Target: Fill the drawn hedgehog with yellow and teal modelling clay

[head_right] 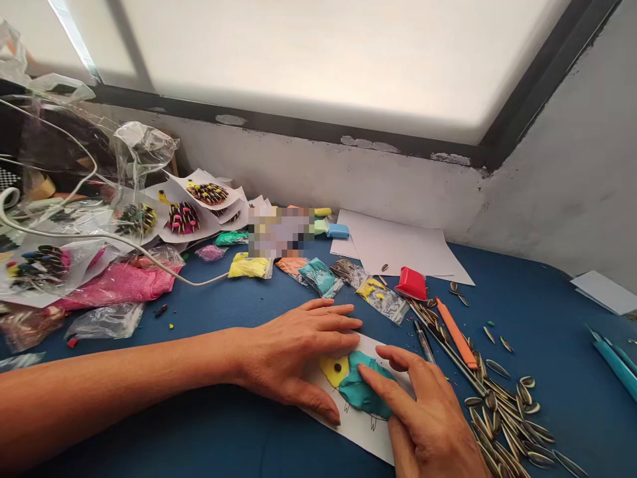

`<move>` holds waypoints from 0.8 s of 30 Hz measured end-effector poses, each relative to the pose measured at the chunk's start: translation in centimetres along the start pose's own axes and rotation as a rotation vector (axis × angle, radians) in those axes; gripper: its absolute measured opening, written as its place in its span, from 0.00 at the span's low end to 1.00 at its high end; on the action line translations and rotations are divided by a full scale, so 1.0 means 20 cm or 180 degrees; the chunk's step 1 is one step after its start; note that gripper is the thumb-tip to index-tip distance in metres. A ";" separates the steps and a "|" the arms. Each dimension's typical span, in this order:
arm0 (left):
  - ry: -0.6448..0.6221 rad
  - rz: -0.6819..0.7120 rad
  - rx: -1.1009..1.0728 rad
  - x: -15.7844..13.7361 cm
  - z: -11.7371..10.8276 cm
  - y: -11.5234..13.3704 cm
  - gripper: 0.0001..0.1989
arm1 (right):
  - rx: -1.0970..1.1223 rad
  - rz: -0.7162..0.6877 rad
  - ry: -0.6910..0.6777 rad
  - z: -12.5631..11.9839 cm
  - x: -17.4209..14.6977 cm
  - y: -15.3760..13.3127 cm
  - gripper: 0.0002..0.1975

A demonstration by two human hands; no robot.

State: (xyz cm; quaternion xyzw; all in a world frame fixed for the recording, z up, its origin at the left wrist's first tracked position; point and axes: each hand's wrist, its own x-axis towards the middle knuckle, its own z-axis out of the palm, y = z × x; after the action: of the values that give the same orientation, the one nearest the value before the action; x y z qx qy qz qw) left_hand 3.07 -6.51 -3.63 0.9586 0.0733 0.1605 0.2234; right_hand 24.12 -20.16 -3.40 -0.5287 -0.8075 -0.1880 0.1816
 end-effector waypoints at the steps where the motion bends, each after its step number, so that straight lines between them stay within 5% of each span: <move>1: -0.0005 0.0002 0.0007 0.00 0.00 0.00 0.36 | 0.0016 0.0028 -0.0032 0.00 -0.01 0.00 0.21; 8: -0.0100 0.0017 0.0011 0.01 -0.01 0.01 0.34 | 0.0226 0.0006 0.0031 -0.01 -0.01 -0.03 0.21; 16: -0.0113 0.0016 -0.0110 0.00 -0.01 0.01 0.36 | -0.0162 -0.0302 0.0185 -0.10 0.20 0.00 0.14; 24: -0.0089 0.0089 -0.0184 0.00 0.00 0.00 0.34 | 0.0117 -0.0502 0.0297 -0.03 0.04 -0.02 0.13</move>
State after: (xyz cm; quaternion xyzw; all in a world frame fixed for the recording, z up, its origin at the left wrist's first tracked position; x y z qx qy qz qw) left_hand 3.12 -6.51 -3.50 0.9549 0.0520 0.1522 0.2498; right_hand 23.56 -19.90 -2.47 -0.4508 -0.8406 -0.2112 0.2132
